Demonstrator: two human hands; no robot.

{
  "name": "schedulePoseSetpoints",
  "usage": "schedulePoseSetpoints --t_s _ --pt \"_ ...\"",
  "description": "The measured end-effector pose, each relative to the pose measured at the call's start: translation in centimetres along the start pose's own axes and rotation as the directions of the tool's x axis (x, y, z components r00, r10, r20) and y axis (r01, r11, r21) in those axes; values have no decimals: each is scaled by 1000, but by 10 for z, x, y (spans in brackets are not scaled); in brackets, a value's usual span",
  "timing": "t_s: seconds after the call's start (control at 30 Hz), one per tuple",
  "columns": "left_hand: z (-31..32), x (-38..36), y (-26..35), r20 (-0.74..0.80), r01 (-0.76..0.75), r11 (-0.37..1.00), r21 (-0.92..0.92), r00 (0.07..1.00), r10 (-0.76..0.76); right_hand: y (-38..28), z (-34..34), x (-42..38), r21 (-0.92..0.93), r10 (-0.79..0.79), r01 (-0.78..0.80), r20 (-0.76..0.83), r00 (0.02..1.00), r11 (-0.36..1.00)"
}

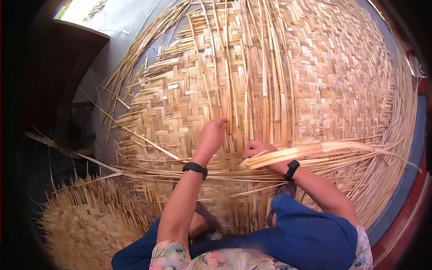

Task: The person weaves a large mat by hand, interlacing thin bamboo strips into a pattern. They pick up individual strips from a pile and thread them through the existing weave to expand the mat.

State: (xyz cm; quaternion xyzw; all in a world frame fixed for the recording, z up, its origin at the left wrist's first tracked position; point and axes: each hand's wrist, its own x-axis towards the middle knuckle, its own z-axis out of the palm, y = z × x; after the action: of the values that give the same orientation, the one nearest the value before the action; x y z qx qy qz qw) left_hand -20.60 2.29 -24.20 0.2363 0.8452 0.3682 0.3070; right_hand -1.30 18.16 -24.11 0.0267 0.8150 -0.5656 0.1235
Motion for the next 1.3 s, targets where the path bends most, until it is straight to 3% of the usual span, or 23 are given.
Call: schedulePoseSetpoints --t_s 0.03,0.07,0.1,0.17,0.2,0.3,0.4,0.5,0.6,0.67,0.73,0.77,0.8,0.87,0.9,0.97,1.0,1.1,1.13,1.17,1.23,1.3 --pt "13 5 -16 -10 -141 974 177 989 145 -10 -8 -4 -4 -58 58 55 997 998" --pt "14 7 -11 -23 -217 962 163 974 224 -19 -12 -7 -50 -87 86 -3 996 995" --pt "10 4 -9 59 -62 998 -15 996 63 -24 -13 -10 -95 -117 111 -62 991 989" --pt "-9 -6 13 292 292 907 -305 935 -203 -20 -3 -16 80 24 -10 -183 983 997" --pt "-10 -13 17 244 161 959 -233 964 -103 -22 -1 -15 96 48 -27 -226 973 995" --pt "-10 -16 22 311 119 984 130 938 -154 -20 2 -12 122 101 -68 -282 954 990" --pt "19 -17 -6 282 308 940 -149 924 -258 -18 2 -13 115 144 -116 -274 951 987" --pt "18 -32 -3 311 385 758 -527 917 -250 -17 6 -13 190 227 -174 -309 924 966" --pt "18 -34 -7 450 489 621 -612 861 -235 -14 17 -8 332 373 -261 -338 864 906" --pt "13 -35 4 468 475 639 -605 861 -197 -16 17 2 359 405 -281 -338 850 890" --pt "8 -42 14 444 452 613 -649 878 -177 -13 18 9 89 195 -176 -305 932 980" --pt "3 -49 20 408 431 576 -695 895 -178 -14 16 11 -47 93 -109 -264 960 993" --pt "0 -56 25 370 406 537 -740 912 -179 -14 10 9 -114 175 -197 -172 969 974" --pt "17 -78 5 -68 149 632 -761 950 -306 -2 8 10 -12 131 -137 -230 964 990" --pt "26 -93 -7 -287 30 686 -727 894 -343 2 10 8 40 112 -106 -259 959 994" --pt "41 -131 -9 -413 9 947 -321 899 -148 -2 9 -3 113 150 -110 -467 871 988" --pt "45 -139 -11 -444 -8 996 -84 896 -30 -5 6 -5 143 164 -100 -564 809 985" --pt "45 -139 -8 -423 -32 999 -16 906 22 -53 5 -34 -298 169 -239 -241 956 924" --pt "40 -138 -11 -389 113 961 -254 897 -209 -39 23 -38 -485 221 -242 -101 970 840" --pt "25 -137 -5 -341 74 877 -476 903 -261 -32 30 -43 -564 224 -225 -72 972 795" --pt "-27 -144 21 -218 2 567 -823 922 -320 -22 37 -52 -703 233 -174 -12 972 689" --pt "-95 -166 35 -475 -345 611 -712 878 -57 -12 39 -51 -712 180 -136 -14 984 689"
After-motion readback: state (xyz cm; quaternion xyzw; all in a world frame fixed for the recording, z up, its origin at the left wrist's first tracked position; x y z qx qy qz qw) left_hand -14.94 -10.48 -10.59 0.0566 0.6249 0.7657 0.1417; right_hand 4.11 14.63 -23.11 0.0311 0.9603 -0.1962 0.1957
